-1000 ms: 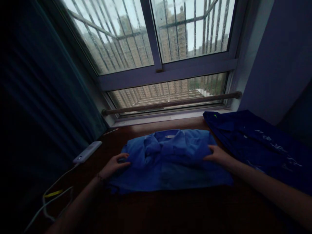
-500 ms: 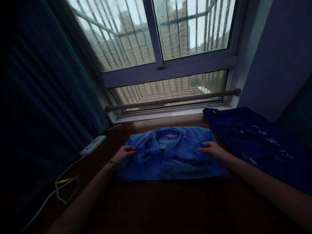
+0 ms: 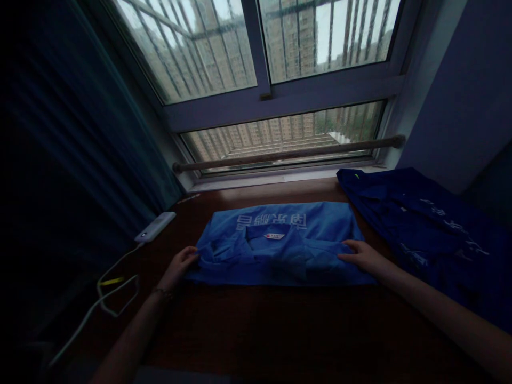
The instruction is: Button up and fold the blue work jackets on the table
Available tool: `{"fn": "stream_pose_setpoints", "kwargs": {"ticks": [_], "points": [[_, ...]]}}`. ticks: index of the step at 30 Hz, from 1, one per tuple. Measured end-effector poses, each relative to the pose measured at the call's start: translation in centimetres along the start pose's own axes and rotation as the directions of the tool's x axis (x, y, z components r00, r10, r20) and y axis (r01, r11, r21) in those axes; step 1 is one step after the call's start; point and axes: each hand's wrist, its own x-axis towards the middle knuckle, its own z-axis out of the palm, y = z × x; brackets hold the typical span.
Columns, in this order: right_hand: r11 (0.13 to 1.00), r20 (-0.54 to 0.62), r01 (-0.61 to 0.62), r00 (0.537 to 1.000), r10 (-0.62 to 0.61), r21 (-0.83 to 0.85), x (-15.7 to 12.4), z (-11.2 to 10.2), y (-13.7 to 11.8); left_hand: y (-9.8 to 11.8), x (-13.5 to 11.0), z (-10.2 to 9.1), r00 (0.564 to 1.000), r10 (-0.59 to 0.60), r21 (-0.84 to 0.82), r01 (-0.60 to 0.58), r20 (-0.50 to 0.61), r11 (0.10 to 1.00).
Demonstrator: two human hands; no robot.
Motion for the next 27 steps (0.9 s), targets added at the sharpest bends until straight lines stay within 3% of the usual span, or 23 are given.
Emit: {"fn": "stream_pose_setpoints", "kwargs": {"ticks": [3,5,9,12,15,19,21,23,27], "points": [[0.998,0.001,0.038,0.999,-0.038,-0.046,0.3,-0.4,0.1,0.9,-0.7,0.5,0.999,0.029,0.104,-0.032,0.028,0.994],[0.99,-0.061,0.069,0.995,-0.077,-0.12,0.1,-0.6,0.0,0.9,-1.0,0.6,0.999,0.028,0.096,-0.03,0.023,0.995],[0.959,-0.173,0.114,0.971,-0.162,-0.258,-0.8,-0.4,-0.4,0.0,-1.6,0.0,0.999,0.042,-0.153,-0.046,-0.033,0.987],[0.925,-0.199,0.127,0.958,-0.208,-0.357,-1.5,0.4,-0.2,-0.5,-1.8,-0.4,0.994,0.101,-0.212,-0.088,0.049,0.973],[0.834,-0.279,0.061,0.927,-0.251,-0.548,-1.6,1.2,1.1,-0.3,-1.8,-0.4,0.986,0.142,-0.045,-0.138,0.083,0.989],[0.674,-0.399,-0.027,0.823,-0.404,-0.738,-1.2,1.6,3.7,-0.5,-2.0,-0.2,0.985,0.154,0.234,-0.133,-0.076,0.963],[0.675,-0.456,-0.064,0.783,-0.422,-0.735,-1.2,1.6,4.6,-1.1,-2.4,0.0,0.972,0.124,0.317,-0.055,-0.2,0.947],[0.714,-0.498,-0.086,0.774,-0.392,-0.695,-1.3,1.6,5.1,-1.9,-2.9,0.1,0.956,0.083,0.359,0.025,-0.283,0.933],[0.789,-0.562,-0.145,0.777,-0.283,-0.597,-1.7,1.6,4.8,-2.4,-3.7,0.2,0.958,0.04,0.386,0.076,-0.284,0.92]]}}
